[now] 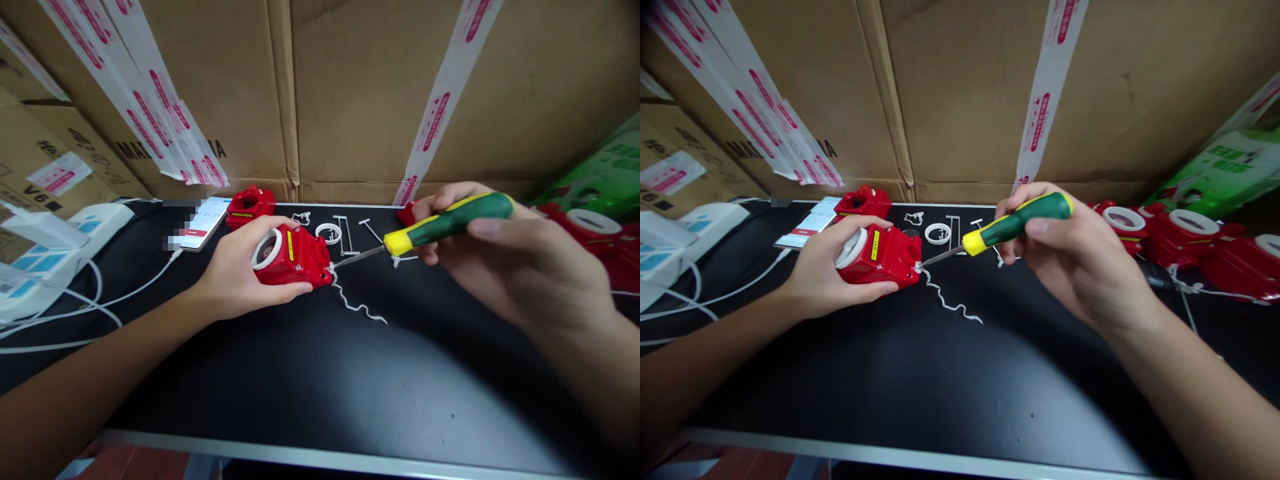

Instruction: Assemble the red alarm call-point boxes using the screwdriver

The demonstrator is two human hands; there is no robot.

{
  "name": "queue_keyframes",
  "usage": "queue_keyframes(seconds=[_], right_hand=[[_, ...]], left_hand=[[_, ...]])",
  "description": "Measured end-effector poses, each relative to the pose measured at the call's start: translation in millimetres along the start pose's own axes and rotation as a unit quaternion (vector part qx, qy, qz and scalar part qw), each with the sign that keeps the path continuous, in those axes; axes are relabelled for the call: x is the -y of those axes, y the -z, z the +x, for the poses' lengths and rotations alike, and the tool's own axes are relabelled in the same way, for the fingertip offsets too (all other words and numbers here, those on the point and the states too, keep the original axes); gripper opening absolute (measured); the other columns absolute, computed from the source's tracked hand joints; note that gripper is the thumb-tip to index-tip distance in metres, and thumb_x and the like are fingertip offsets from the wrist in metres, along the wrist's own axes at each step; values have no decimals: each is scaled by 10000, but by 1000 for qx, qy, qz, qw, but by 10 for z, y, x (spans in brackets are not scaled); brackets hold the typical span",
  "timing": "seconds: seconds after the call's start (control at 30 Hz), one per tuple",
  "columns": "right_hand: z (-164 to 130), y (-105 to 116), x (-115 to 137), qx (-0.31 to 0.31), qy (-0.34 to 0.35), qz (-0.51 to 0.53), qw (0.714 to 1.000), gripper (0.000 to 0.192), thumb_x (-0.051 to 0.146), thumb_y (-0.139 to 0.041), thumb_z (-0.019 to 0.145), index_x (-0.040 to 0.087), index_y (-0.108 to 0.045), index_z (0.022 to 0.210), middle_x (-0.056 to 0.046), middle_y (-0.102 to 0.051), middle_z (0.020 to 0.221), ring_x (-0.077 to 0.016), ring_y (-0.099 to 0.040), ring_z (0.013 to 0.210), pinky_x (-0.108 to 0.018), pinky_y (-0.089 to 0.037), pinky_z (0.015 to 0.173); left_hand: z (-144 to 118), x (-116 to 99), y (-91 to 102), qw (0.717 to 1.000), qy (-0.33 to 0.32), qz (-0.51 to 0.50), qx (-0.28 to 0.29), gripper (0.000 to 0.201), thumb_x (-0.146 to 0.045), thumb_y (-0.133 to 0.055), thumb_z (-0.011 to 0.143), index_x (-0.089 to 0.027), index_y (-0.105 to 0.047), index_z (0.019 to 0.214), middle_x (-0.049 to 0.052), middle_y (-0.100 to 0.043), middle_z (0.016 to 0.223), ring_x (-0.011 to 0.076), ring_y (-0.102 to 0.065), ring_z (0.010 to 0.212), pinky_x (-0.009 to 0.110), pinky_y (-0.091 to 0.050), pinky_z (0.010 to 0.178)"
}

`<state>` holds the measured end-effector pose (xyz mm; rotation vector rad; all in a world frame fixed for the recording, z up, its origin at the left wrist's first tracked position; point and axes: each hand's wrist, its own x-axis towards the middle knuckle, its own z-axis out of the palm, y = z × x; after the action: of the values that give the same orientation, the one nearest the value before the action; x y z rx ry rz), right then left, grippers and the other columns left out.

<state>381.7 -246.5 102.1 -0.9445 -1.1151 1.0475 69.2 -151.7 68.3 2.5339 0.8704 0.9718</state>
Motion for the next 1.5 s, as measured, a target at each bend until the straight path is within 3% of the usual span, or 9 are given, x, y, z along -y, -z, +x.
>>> queue_keyframes(seconds=[0.1,0.37,0.53,0.7,0.87,1.03,1.13,1.23,1.5], right_hand=[[-2,-62,-82,-28,-1,15,999,335,512,-968,782,234,-818,894,-8,-651,902,-118,-609,662,-253,-554,651],[6,-69,-109,-85,9,8,996,240,190,-979,788,238,-839,978,-10,-722,1054,-103,-636,855,-171,-569,704],[1,-18,-39,-74,6,-2,997,333,135,-952,807,224,-838,1107,-37,-785,1120,-132,-709,968,-195,-603,792],[-4,-29,-15,-82,21,-5,996,288,132,-916,848,228,-836,1108,-37,-770,1105,-115,-674,899,-193,-577,723],[23,-32,-40,-105,16,-12,994,235,165,-906,863,216,-830,1079,-56,-751,1116,-129,-665,910,-199,-558,677],[22,-56,-148,-104,-10,-15,994,270,256,-966,810,237,-839,1047,-39,-741,1096,-131,-659,918,-173,-566,657],[-3,-91,-205,-90,-30,-19,995,290,296,-976,804,260,-832,1054,-21,-759,1076,-127,-673,901,-172,-588,669],[-40,-142,-226,-81,-43,-28,995,283,318,-964,821,276,-824,1064,-17,-772,1087,-143,-703,921,-190,-610,668],[-106,-232,-245,-54,-67,2,996,243,321,-955,847,292,-849,1064,-7,-789,1099,-120,-711,906,-159,-617,667]], left_hand=[[1,-11,1,1000,5,1,-5,674,-503,-937,768,-219,-661,1314,80,-788,1296,303,-762,1203,419,-609,1094],[0,12,-2,1000,-2,1,-9,701,-543,-940,768,-220,-661,1325,87,-784,1301,311,-760,1206,432,-613,1096],[3,3,0,1000,3,8,-11,698,-551,-940,759,-224,-668,1311,88,-783,1305,316,-759,1206,430,-618,1082],[24,-8,30,1000,13,23,12,697,-561,-923,787,-221,-652,1332,103,-763,1351,332,-738,1256,430,-617,1073],[41,22,74,994,-29,67,77,745,-523,-900,840,-231,-598,1455,118,-707,1432,335,-701,1327,452,-591,1122],[4,40,75,978,-76,113,155,634,-440,-858,890,-239,-630,1446,128,-719,1391,336,-723,1254,494,-614,1083],[-13,-39,70,974,-140,121,129,615,-410,-880,876,-206,-668,1417,167,-715,1394,398,-639,1376,595,-555,1178],[-29,-179,83,974,-190,96,75,515,-345,-894,881,-246,-710,1352,133,-758,1349,417,-579,1468,652,-513,1227],[-108,-285,68,970,-234,14,69,249,-144,-775,989,-258,-740,1207,31,-856,1132,271,-749,1269,435,-649,1100]])
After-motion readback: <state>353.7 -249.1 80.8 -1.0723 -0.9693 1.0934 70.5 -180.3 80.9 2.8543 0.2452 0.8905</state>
